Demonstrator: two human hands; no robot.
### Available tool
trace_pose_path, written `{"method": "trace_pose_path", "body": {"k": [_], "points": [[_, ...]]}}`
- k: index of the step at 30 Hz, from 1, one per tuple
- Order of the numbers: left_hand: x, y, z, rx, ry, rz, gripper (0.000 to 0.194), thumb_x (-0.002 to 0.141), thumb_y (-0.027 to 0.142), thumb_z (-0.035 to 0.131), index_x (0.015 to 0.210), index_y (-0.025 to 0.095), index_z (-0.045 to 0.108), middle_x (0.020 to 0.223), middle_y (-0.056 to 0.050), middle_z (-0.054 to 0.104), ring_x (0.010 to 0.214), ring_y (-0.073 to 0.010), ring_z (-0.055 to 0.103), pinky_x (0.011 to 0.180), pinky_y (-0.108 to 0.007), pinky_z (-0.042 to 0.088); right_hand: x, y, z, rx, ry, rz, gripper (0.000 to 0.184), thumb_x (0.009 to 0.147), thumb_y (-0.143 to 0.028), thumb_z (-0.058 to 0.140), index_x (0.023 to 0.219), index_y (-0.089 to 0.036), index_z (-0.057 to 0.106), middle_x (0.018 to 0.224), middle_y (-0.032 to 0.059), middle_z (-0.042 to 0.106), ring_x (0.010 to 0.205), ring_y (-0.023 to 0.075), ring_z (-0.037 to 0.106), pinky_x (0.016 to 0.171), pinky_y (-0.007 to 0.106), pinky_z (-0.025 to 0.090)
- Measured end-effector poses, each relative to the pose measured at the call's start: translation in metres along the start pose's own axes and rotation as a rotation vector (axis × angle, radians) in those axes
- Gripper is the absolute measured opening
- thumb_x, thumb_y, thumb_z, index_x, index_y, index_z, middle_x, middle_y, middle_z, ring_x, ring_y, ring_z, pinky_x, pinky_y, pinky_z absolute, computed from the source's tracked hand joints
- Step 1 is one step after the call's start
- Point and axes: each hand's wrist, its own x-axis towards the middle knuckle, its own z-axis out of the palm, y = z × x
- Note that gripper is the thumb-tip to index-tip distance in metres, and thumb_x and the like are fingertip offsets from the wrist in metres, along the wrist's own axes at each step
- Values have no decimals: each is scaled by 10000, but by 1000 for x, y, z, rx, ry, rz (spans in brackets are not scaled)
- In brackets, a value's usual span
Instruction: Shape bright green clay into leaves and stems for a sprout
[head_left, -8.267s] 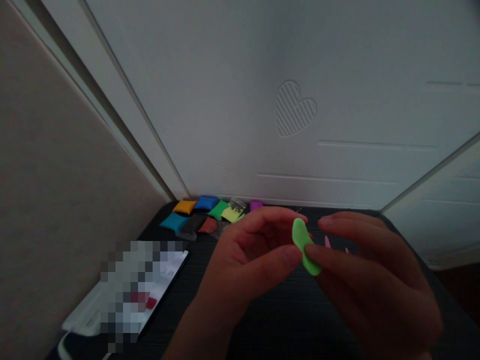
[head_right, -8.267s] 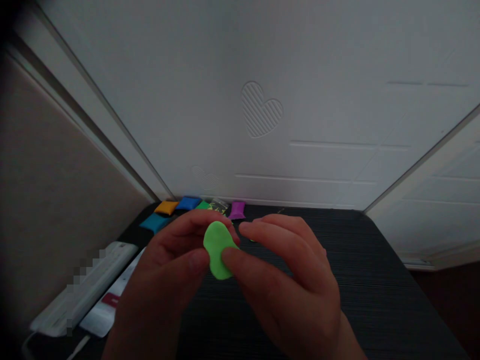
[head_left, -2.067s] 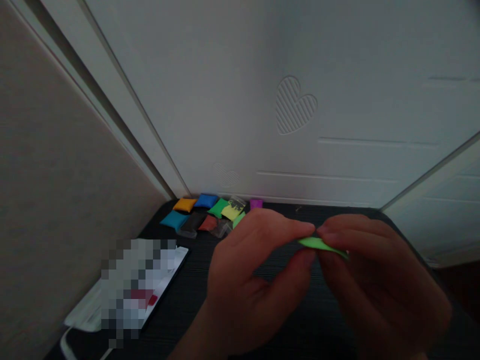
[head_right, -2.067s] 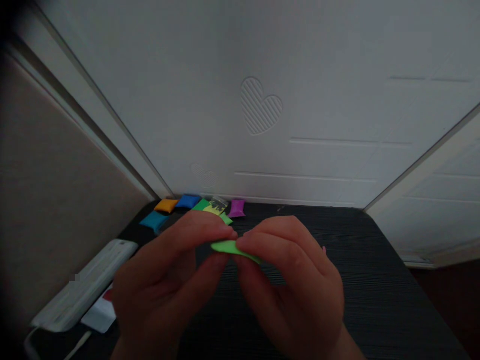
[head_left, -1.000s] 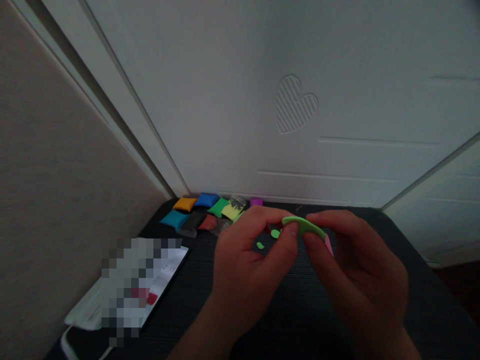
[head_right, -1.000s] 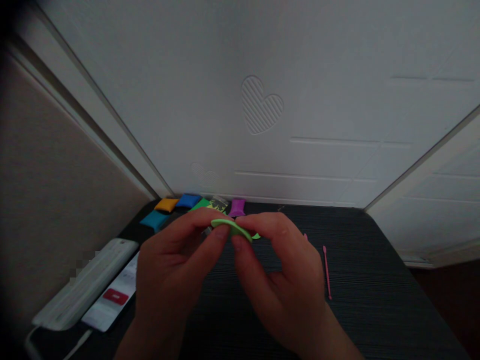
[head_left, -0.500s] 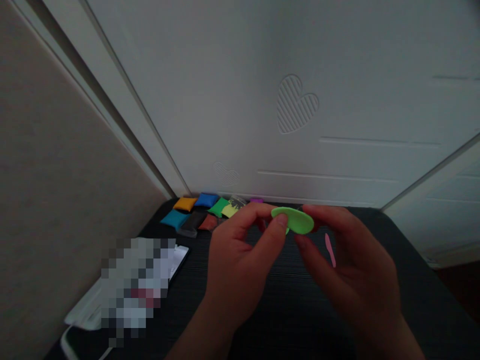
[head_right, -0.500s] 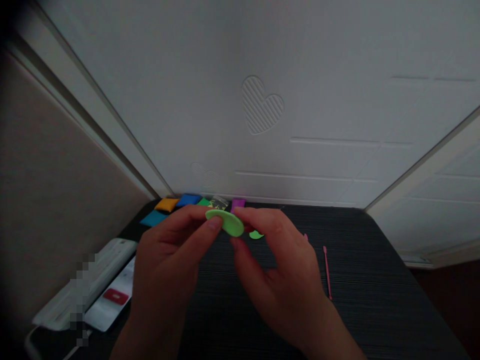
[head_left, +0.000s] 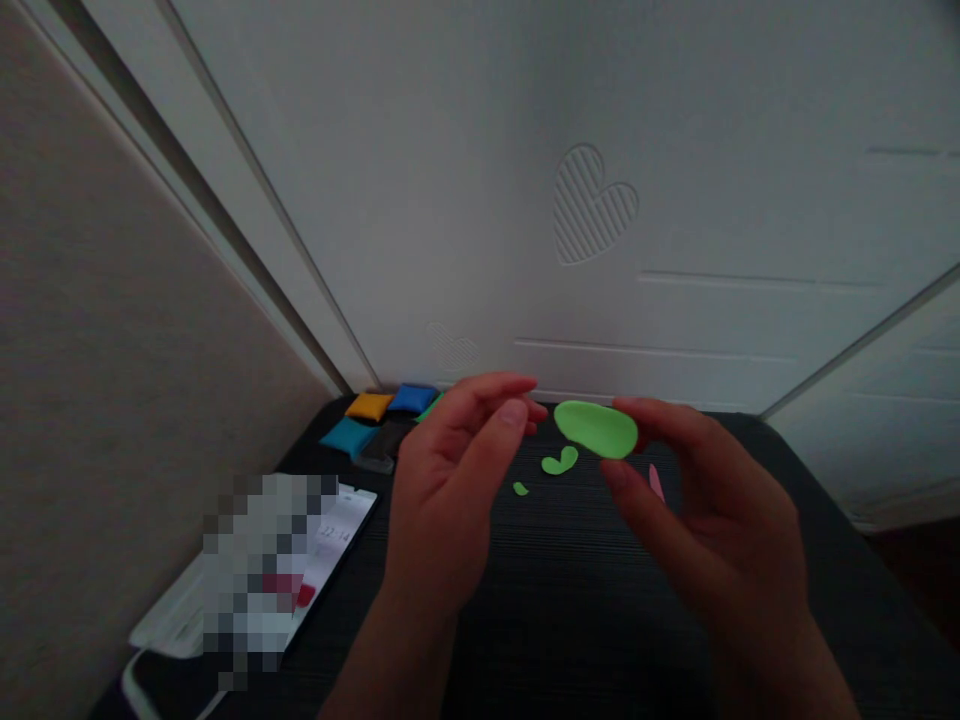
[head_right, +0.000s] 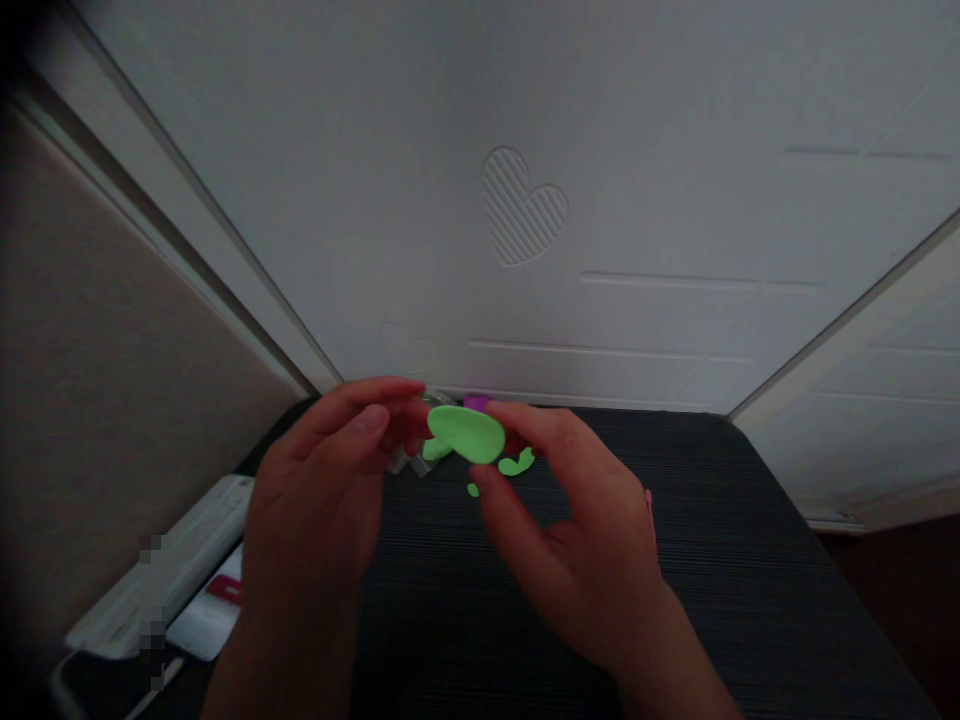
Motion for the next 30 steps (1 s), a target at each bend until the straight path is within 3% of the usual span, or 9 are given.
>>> {"method": "trace_pose_path", "body": {"k": [6,11,15,22,30], "points": [[7,-5,-10,37,31,-12,130,786,248,526,863,199,619,749,1,628,707,-114,583,666,-225,462,3,19,-13,-37,65,117,321,764,-215,557,1080,-263,520,948,16,582,863,159,559,759,334,448],[20,-30,-11,206,-143,-119,184,790,319,521,871,177,606,770,-8,630,728,-123,579,688,-236,453,-14,70,-6,-113,-114,289,310,779,-284,528,1081,-220,516,845,24,603,750,151,570,696,337,464],[30,-63,-4,407,-276,-142,247,803,369,472,886,169,591,832,-30,627,775,-158,580,718,-285,444,-39,113,9,-171,-169,430,281,781,-274,502,1057,-224,529,833,27,615,735,163,579,716,366,465],[36,-108,-3,700,-539,-138,235,825,312,403,899,200,597,845,-26,634,771,-170,581,699,-293,443,-57,140,21,-303,-358,396,268,782,-200,478,1043,-218,533,920,41,599,828,177,551,772,357,439],[24,-163,4,1013,-660,-40,273,798,233,445,1024,146,570,1002,-89,604,939,-206,539,842,-317,396,-60,152,25,-472,-385,301,228,775,-231,499,990,-206,568,936,54,613,885,212,543,795,393,414]]}}
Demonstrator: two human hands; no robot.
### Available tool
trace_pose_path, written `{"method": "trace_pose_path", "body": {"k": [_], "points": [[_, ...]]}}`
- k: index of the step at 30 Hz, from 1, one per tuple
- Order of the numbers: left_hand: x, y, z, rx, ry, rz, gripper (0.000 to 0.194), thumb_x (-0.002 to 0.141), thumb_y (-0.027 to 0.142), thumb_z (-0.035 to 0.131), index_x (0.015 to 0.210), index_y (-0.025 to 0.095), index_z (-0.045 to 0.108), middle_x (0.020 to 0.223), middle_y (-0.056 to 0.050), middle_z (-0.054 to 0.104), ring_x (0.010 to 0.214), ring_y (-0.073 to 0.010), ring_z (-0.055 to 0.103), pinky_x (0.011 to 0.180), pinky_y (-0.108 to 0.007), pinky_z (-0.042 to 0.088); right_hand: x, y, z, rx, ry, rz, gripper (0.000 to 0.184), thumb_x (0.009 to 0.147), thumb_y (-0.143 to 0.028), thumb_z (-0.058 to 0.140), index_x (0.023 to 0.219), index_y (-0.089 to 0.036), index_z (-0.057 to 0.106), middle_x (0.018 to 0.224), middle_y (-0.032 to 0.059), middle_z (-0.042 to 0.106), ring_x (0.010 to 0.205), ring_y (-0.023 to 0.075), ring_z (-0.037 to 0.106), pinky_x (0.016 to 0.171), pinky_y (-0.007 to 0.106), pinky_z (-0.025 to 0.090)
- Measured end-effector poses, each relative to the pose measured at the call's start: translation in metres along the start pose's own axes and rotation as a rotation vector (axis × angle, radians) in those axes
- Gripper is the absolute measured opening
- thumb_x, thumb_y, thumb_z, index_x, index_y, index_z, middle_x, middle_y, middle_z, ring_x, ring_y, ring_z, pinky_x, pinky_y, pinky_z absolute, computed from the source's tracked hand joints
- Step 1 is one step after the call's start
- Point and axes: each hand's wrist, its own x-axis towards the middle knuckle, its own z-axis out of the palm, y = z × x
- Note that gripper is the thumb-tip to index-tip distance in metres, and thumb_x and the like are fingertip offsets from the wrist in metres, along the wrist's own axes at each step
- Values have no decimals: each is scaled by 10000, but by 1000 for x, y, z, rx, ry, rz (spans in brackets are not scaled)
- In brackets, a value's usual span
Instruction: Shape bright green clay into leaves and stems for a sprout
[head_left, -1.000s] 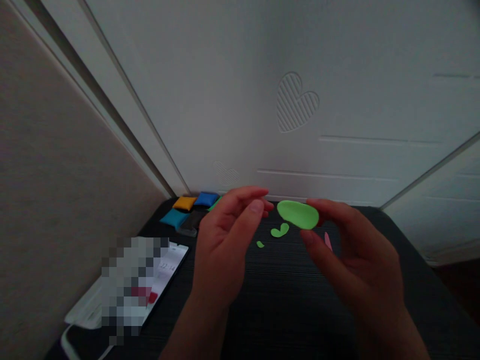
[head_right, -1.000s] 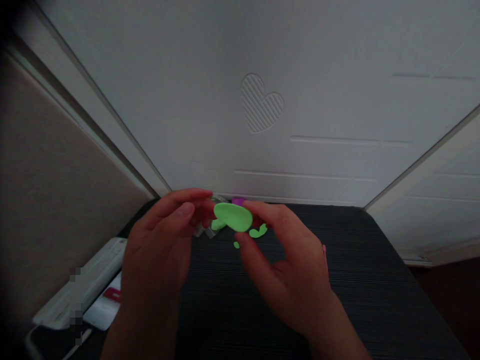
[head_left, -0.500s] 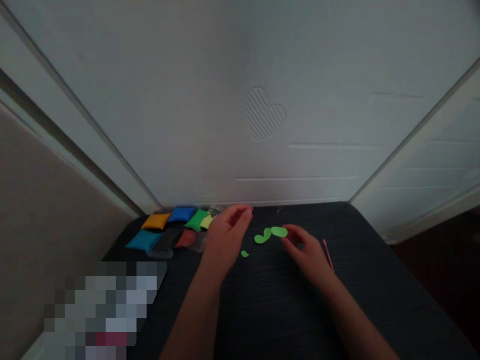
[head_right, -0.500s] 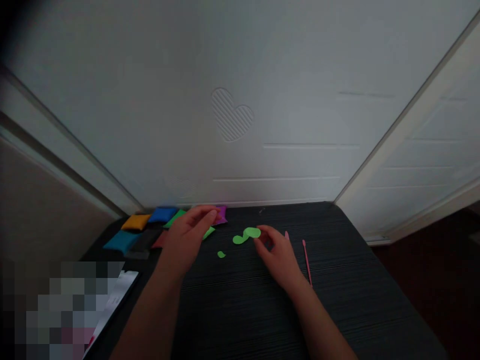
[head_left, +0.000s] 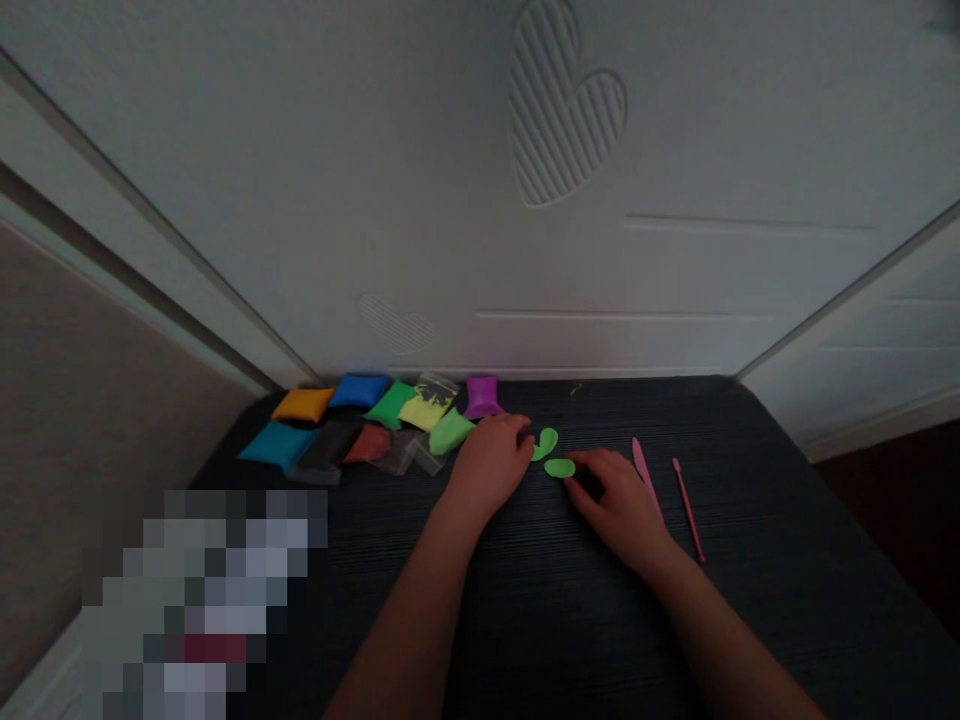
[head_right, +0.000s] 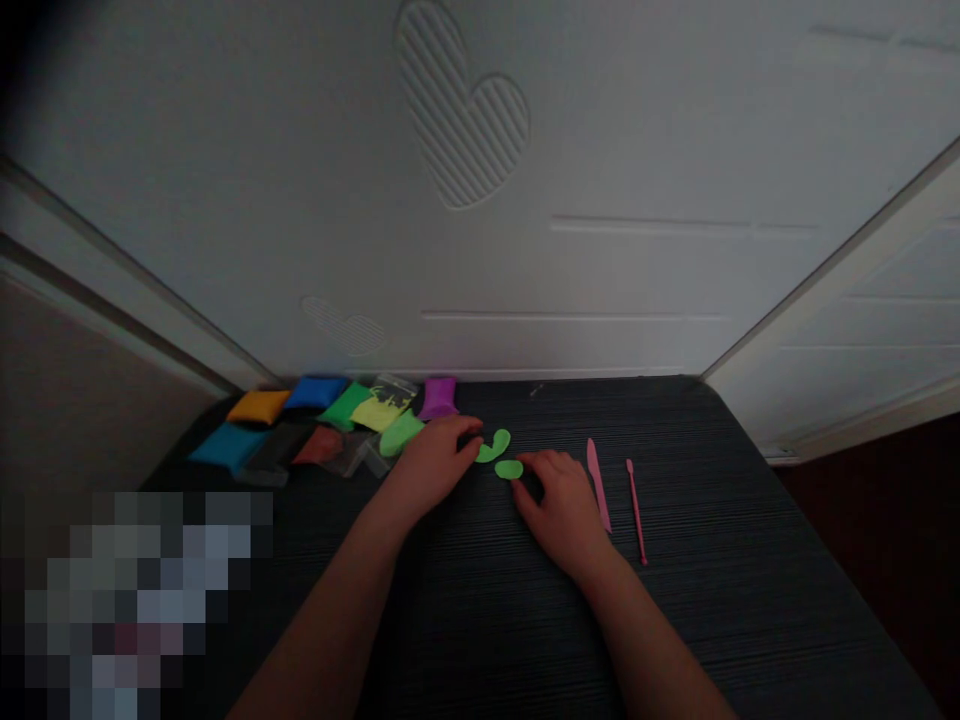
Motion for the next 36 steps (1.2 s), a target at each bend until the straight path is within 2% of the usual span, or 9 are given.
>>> {"method": "trace_pose_path", "body": {"k": [3,10,14,18,30,36], "points": [[0,-1,10,71,-24,54,277,788,236,457,1019,140,575,992,-92,592,956,-218,512,863,-337,376,0,1,0,18,21,-7,232,769,-223,499,989,-205,570,930,58,616,873,211,549,787,393,422],[0,-1,15,109,-23,77,155,751,240,501,847,171,601,887,-61,575,890,-214,497,812,-337,381,-1,4,-1,62,26,1,234,769,-204,500,994,-203,564,941,57,611,886,205,546,800,390,424],[1,-1,16,105,-17,69,113,741,236,503,767,172,592,830,-53,576,841,-205,506,771,-326,390,-2,7,-2,96,18,-5,242,776,-205,498,1011,-206,556,965,54,602,919,196,541,832,379,418],[2,-1,15,79,-59,24,147,747,239,478,701,169,599,773,-55,591,780,-197,522,714,-311,394,-3,8,-4,72,14,3,240,778,-221,503,1010,-195,562,959,60,601,922,199,538,838,382,412],[6,-6,12,15,-128,-26,224,771,221,423,733,156,634,772,-60,628,749,-177,554,675,-284,395,0,14,4,10,34,-23,269,796,-254,500,1052,-209,568,962,59,605,920,210,530,828,385,413],[4,-7,0,-77,-115,-10,192,773,229,455,814,156,628,801,-47,620,725,-158,558,645,-267,412,-1,14,1,149,52,-17,271,797,-248,502,1061,-231,561,975,55,601,909,199,540,821,386,422]]}}
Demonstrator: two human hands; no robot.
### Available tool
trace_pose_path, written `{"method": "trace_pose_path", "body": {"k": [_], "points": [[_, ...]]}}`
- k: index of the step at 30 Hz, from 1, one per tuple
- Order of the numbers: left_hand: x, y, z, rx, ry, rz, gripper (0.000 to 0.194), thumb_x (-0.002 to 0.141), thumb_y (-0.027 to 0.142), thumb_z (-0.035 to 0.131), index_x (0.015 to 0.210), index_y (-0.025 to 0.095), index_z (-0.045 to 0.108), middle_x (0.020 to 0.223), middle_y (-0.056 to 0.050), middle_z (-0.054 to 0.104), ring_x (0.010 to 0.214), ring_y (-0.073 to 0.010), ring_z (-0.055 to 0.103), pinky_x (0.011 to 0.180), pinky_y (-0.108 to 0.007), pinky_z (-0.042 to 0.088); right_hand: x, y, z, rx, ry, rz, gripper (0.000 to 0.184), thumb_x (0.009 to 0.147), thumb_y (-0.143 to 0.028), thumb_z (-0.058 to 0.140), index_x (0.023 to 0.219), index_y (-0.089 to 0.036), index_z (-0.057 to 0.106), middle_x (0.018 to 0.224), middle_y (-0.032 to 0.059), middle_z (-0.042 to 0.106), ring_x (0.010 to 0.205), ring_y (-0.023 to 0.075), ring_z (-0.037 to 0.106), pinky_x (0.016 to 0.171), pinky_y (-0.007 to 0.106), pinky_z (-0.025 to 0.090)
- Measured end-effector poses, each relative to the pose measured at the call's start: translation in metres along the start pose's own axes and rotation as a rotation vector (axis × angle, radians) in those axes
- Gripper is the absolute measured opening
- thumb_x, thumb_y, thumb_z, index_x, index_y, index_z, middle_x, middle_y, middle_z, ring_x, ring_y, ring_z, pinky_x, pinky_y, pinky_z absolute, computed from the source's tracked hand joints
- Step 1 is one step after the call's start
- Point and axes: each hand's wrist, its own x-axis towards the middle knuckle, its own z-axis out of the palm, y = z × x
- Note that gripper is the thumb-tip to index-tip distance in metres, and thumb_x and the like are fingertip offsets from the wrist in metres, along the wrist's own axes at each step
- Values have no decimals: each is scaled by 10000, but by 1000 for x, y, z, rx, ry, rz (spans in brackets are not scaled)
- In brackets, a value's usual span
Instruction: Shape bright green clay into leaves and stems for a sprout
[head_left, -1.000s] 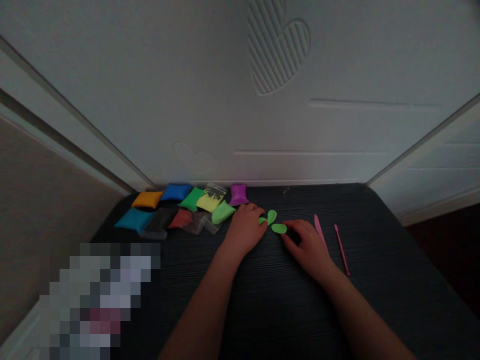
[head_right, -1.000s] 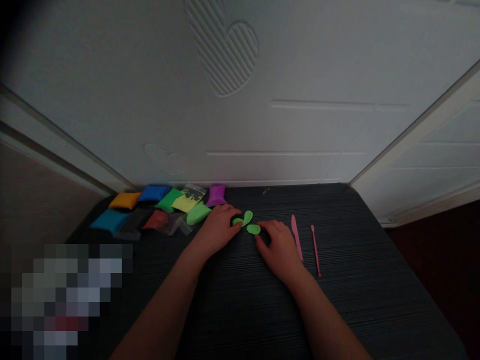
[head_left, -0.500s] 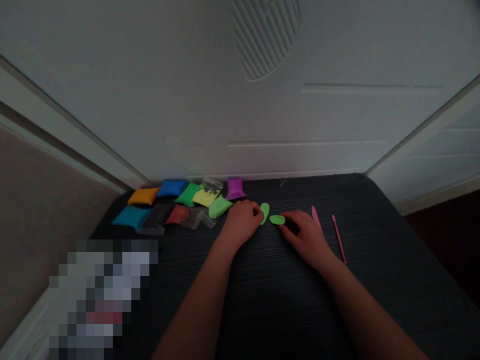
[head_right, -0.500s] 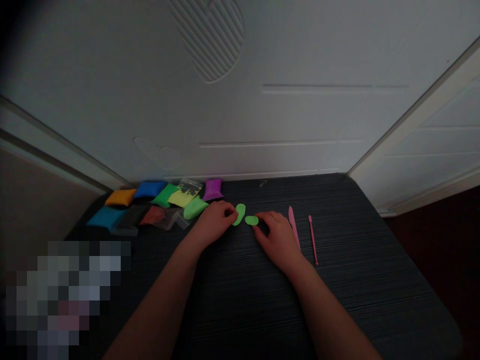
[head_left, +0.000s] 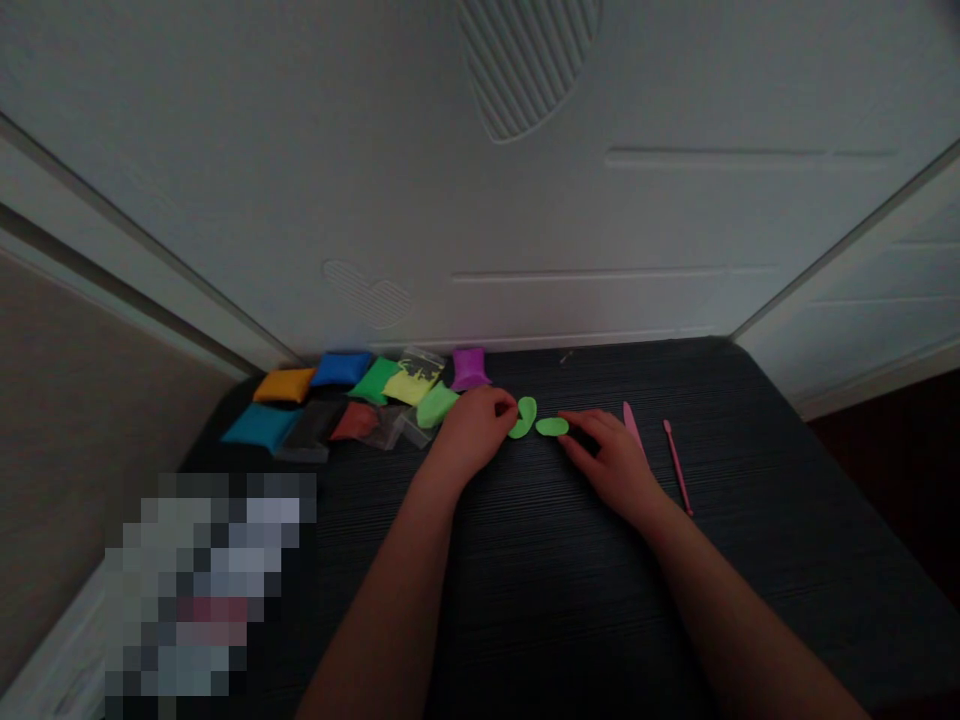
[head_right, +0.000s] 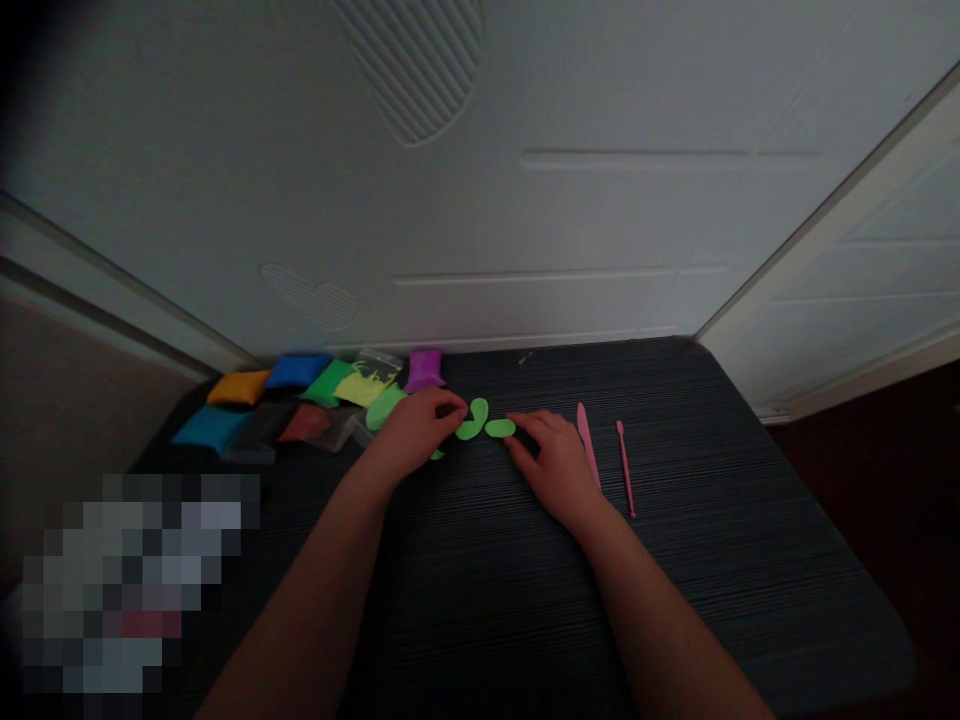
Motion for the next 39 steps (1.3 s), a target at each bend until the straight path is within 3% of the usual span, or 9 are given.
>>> {"method": "trace_pose_path", "body": {"k": [6,16,19,22,27,32,35,39], "points": [[-5,7,-7,-150,-67,176,221,725,264,583,933,195,619,889,-24,610,818,-157,550,719,-269,424,0,-4,-5,223,58,87,283,786,-273,527,1067,-249,555,921,30,602,797,157,548,740,333,445],[-12,36,-13,-313,-40,247,207,744,216,576,950,235,587,900,28,631,785,-123,558,696,-251,420,-5,-17,-12,605,85,211,298,752,-283,578,1049,-270,563,972,20,626,881,166,582,838,377,446],[-19,51,-24,-322,26,267,178,758,230,565,935,228,585,885,27,633,764,-118,561,683,-244,426,-6,-32,-22,788,103,200,334,744,-254,592,1068,-307,535,997,-1,626,917,155,589,867,370,447],[-32,67,-40,-274,167,281,203,766,257,567,967,229,571,923,19,628,794,-121,558,709,-247,430,-5,-54,-36,912,123,137,384,743,-226,595,1104,-318,499,991,-5,628,917,148,598,860,347,463],[-61,92,-69,-163,488,306,222,766,272,576,983,228,561,908,10,621,821,-128,553,746,-250,429,4,-108,-62,934,160,-7,347,756,-179,589,1073,-307,531,962,-17,635,874,101,597,779,221,492],[-90,107,-95,-106,724,282,243,748,211,592,987,240,561,879,15,628,788,-131,573,724,-250,448,12,-152,-73,937,159,-137,275,768,-162,578,1000,-310,580,893,-41,641,812,65,592,715,145,489],[-101,109,-106,-165,757,258,255,724,201,614,972,243,571,867,9,636,775,-145,583,714,-266,467,15,-163,-73,974,97,-178,274,764,-167,584,994,-315,583,855,-41,644,781,69,595,668,139,497],[-110,111,-115,-397,603,222,279,724,190,612,991,266,577,904,3,647,789,-154,601,682,-263,494,15,-166,-76,1004,95,-215,251,768,-177,577,981,-308,590,865,-28,652,782,84,611,682,161,509]]}}
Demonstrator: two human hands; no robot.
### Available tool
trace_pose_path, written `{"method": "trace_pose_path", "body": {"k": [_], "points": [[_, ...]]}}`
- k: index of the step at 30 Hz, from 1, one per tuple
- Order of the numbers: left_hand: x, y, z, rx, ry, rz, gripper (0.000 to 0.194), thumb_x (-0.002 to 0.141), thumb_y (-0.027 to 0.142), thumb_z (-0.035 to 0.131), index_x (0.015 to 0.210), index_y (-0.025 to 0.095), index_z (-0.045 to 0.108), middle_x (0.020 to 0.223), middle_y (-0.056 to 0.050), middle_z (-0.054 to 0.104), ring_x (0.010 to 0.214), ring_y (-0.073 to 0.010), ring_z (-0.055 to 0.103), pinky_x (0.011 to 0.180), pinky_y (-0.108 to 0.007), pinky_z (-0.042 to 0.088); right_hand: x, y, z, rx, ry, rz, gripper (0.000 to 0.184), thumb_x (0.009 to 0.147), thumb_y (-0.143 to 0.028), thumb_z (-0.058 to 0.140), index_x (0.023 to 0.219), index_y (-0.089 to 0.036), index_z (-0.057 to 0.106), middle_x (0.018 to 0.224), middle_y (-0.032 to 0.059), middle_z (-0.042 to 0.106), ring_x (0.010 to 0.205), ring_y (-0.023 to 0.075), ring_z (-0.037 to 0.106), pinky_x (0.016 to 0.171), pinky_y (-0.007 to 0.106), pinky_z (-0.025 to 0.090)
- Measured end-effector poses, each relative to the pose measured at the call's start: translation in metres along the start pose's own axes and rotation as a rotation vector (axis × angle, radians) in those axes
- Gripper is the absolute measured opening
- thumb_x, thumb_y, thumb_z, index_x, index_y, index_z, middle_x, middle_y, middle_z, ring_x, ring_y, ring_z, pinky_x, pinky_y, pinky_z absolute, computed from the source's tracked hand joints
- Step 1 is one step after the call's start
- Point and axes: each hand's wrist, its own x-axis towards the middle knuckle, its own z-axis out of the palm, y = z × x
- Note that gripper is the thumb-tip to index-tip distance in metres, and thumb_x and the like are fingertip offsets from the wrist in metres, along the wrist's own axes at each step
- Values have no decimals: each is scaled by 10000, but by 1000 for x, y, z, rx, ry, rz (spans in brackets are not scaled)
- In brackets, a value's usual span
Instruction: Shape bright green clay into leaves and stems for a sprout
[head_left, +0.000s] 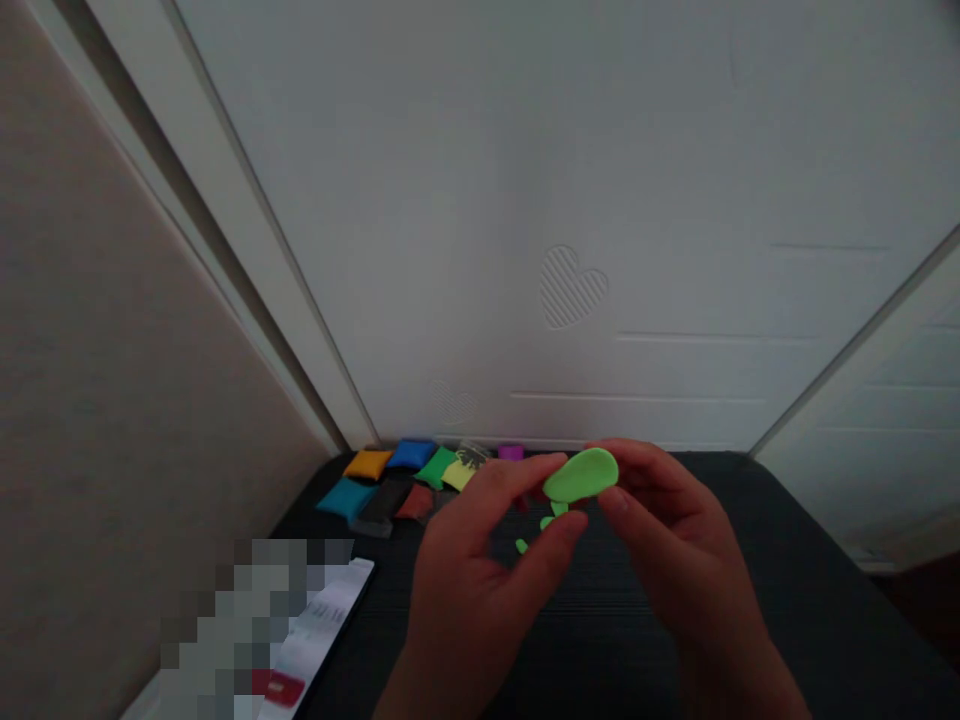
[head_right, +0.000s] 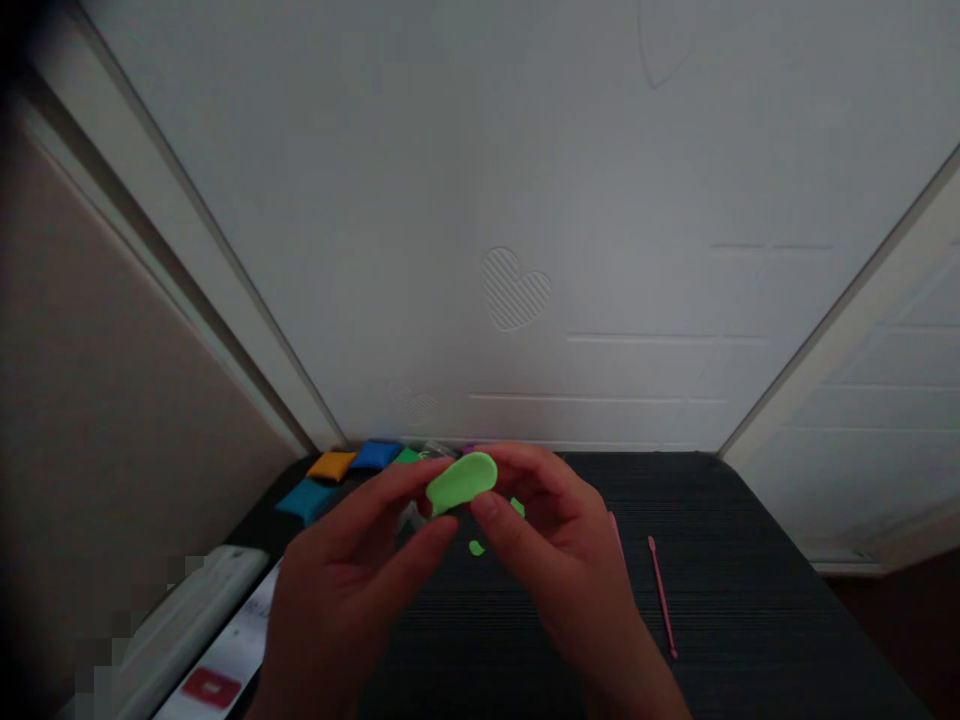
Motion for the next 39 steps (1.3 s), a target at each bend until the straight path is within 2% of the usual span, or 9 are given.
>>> {"method": "trace_pose_path", "body": {"k": [6,10,14,19,25,29,33,36,39], "points": [[-1,5,2,-160,-16,-76,194,787,178,527,912,281,634,868,13,661,790,-145,606,647,-241,496,-8,-7,-7,-111,6,-40,278,762,-177,583,1006,-311,582,889,-27,652,808,89,616,712,156,510],[0,4,6,-257,-32,-198,156,774,186,555,847,288,647,795,34,654,745,-126,602,649,-229,486,-11,-8,-8,-157,6,-32,281,778,-176,566,1020,-318,576,906,-36,645,822,78,609,728,140,504],[3,3,8,-375,-44,-298,126,743,170,588,796,264,654,738,27,650,722,-131,595,631,-231,489,-11,-7,-6,-230,61,-52,269,784,-187,559,1023,-310,580,866,-37,638,808,79,600,718,141,498],[4,3,11,-489,-56,-357,122,724,149,603,772,249,653,702,26,643,698,-125,590,642,-233,497,-8,-4,-3,-210,125,-53,254,781,-179,558,998,-306,586,841,-23,641,750,98,609,664,184,524],[3,3,17,-579,24,-360,124,725,136,599,767,241,648,762,25,669,683,-101,599,626,-197,500,-6,-2,1,-185,142,-32,180,761,-197,582,922,-276,599,818,-9,643,735,121,615,625,220,531],[2,3,19,-539,48,-350,105,722,147,602,779,224,644,779,13,669,692,-117,609,626,-218,512,-7,0,0,-282,164,-9,79,767,-225,575,833,-257,605,747,-17,624,671,117,594,589,232,507],[-1,3,17,-348,72,-313,98,731,174,600,794,231,647,762,24,664,722,-125,613,651,-225,504,-8,1,-1,-361,195,-37,94,769,-216,574,843,-266,603,716,-31,608,636,108,573,603,245,482],[-3,0,19,-201,93,-274,88,741,200,591,796,237,648,718,36,655,697,-122,605,602,-215,491,-10,2,1,-380,213,-64,102,770,-203,571,844,-265,602,702,-34,603,619,107,568,589,245,471],[-5,-4,24,-151,159,-243,79,752,223,582,799,246,641,714,45,652,681,-115,598,588,-212,482,-11,2,5,-386,227,-83,102,773,-193,561,839,-261,600,708,-31,602,641,111,571,580,238,466]]}}
